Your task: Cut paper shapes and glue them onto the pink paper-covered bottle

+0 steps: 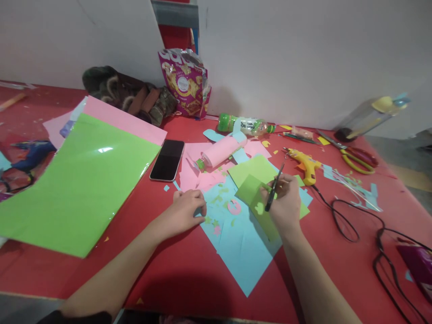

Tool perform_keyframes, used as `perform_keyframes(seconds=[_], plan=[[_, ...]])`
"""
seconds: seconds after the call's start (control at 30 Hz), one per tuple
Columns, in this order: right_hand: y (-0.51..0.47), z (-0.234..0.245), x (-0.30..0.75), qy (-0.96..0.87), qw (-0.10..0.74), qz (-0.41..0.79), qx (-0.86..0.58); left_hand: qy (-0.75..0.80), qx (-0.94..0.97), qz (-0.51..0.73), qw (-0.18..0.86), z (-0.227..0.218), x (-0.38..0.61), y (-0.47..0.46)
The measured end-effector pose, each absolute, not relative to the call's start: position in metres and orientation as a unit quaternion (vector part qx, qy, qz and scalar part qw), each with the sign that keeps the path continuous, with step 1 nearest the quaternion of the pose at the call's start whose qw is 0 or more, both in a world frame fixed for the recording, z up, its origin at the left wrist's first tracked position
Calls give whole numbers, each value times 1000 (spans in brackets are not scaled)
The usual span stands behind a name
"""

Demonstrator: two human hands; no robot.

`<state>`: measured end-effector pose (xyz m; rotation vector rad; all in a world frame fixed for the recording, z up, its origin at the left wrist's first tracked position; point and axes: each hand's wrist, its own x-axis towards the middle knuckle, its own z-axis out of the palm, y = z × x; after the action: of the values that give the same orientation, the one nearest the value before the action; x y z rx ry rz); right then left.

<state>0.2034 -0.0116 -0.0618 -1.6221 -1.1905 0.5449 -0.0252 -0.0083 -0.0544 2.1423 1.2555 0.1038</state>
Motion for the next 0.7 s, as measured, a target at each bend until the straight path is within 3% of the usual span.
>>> perform_keyframes(seconds=[0.43,0.7], plan=[[-14,-58,200,-487,525,221,-663,349,890,41,291,-55,-8,-25],[-13,-50,203,-440,620,179,-624,345,892,23,291,-55,-5,-26]])
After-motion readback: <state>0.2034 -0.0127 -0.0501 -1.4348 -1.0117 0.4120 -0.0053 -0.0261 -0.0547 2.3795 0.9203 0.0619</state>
